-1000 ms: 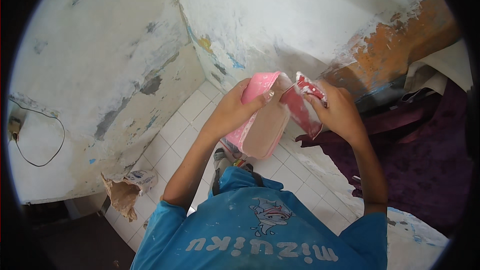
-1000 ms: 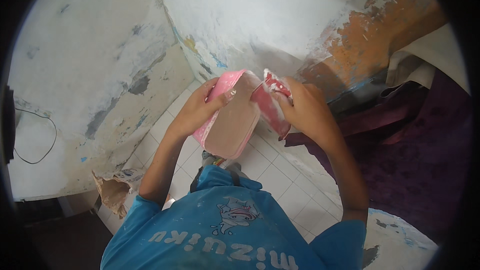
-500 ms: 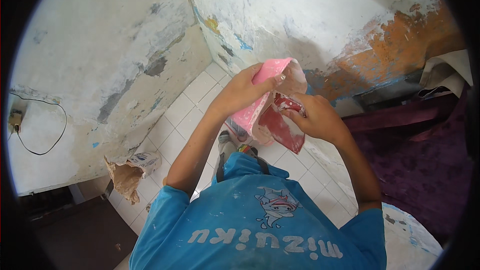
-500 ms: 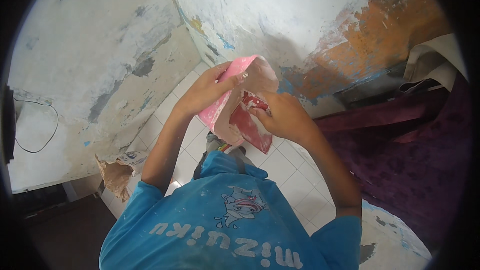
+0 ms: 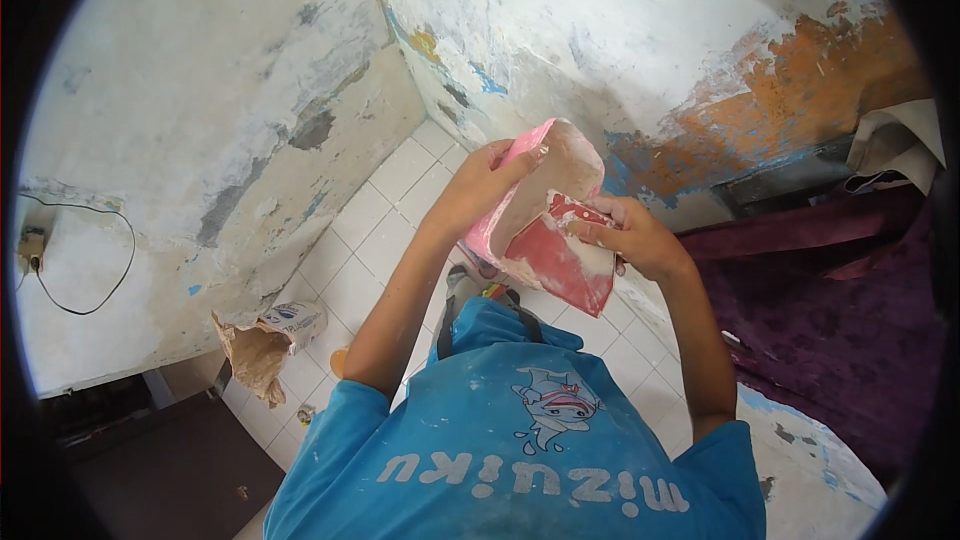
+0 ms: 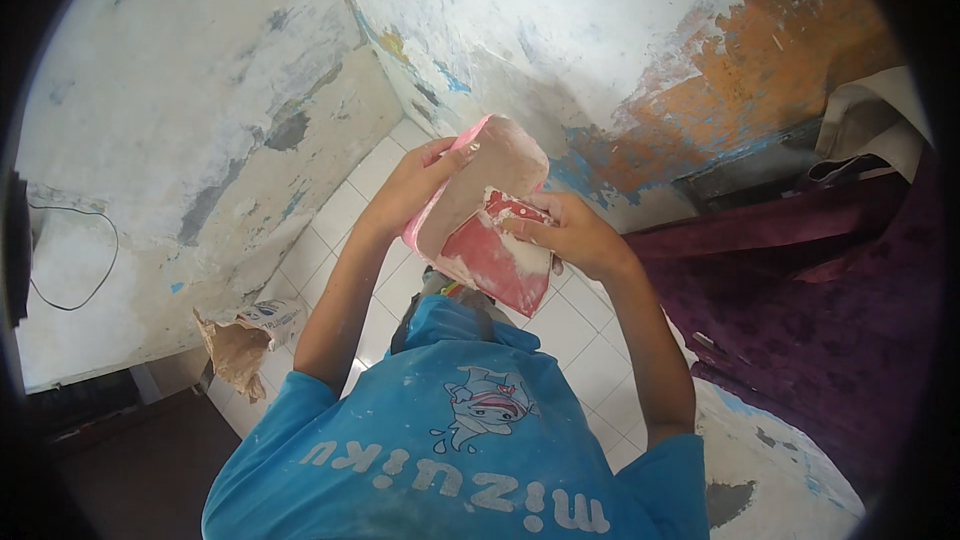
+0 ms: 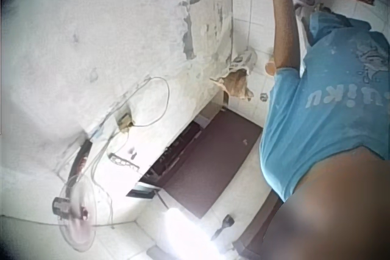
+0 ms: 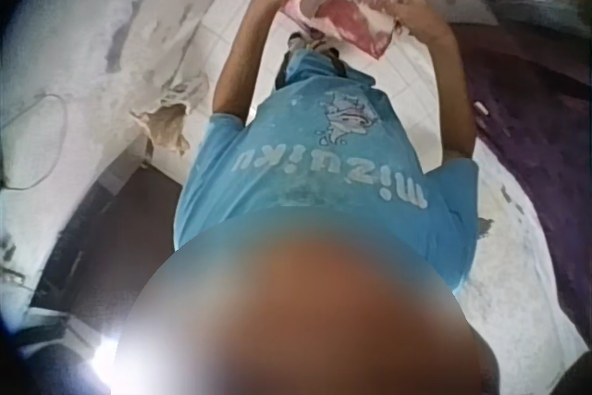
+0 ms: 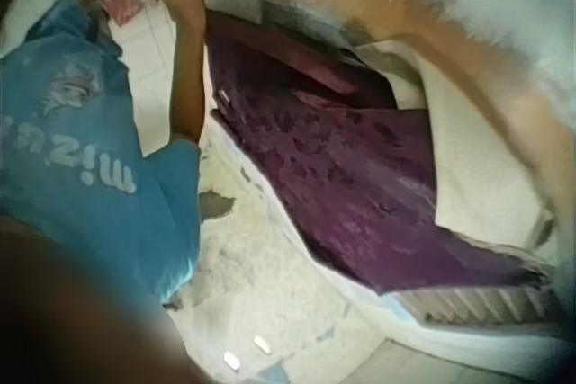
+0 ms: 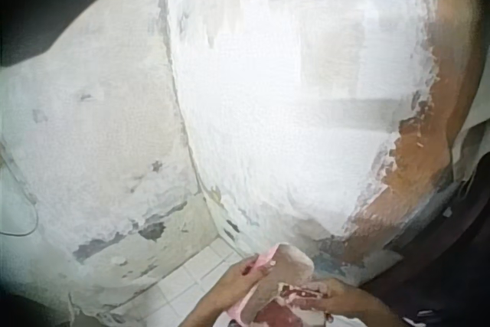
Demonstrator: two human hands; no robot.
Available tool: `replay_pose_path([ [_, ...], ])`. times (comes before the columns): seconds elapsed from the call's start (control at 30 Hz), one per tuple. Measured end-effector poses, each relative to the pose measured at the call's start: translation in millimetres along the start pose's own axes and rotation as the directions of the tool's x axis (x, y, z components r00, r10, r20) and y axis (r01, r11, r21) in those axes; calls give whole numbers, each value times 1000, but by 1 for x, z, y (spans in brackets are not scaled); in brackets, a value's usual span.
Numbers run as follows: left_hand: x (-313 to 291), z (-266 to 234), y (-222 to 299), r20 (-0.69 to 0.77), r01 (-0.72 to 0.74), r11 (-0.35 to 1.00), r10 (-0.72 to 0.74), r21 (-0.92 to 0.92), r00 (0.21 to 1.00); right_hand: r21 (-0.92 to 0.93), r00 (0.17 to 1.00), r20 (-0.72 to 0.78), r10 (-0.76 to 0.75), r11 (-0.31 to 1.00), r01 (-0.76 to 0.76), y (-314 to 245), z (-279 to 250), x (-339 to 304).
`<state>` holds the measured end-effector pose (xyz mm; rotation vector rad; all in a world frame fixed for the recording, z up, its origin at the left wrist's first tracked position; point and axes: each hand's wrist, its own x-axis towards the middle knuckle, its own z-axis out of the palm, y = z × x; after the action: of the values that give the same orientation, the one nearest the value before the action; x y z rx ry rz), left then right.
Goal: The person applies wall filler from a putty container to damaged spots on a room wall using a scraper.
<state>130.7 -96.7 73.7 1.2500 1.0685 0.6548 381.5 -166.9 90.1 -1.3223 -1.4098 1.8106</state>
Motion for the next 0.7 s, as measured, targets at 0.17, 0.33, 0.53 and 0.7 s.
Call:
replay_pose_path([
  [0.17, -1, -11, -4, -28, -11, 983, 6, -181, 1000, 430, 998, -54, -23, 902, 44, 8, 19, 2],
  [0.33, 3, -23, -16, 1, 21, 828, -25, -561, 1000, 617, 964, -237, -120, 748, 245, 10, 23, -4],
  [0.53, 0, -31, 5, 82, -9, 727, 89, -686, 993, 478, 810, -486, -328, 676, 561, -70, 14, -16],
  [0.7, 2, -39, 17, 135, -12, 730, 142, -683, 981, -257, 200, -745, -636, 550, 794, -190, -6, -58],
])
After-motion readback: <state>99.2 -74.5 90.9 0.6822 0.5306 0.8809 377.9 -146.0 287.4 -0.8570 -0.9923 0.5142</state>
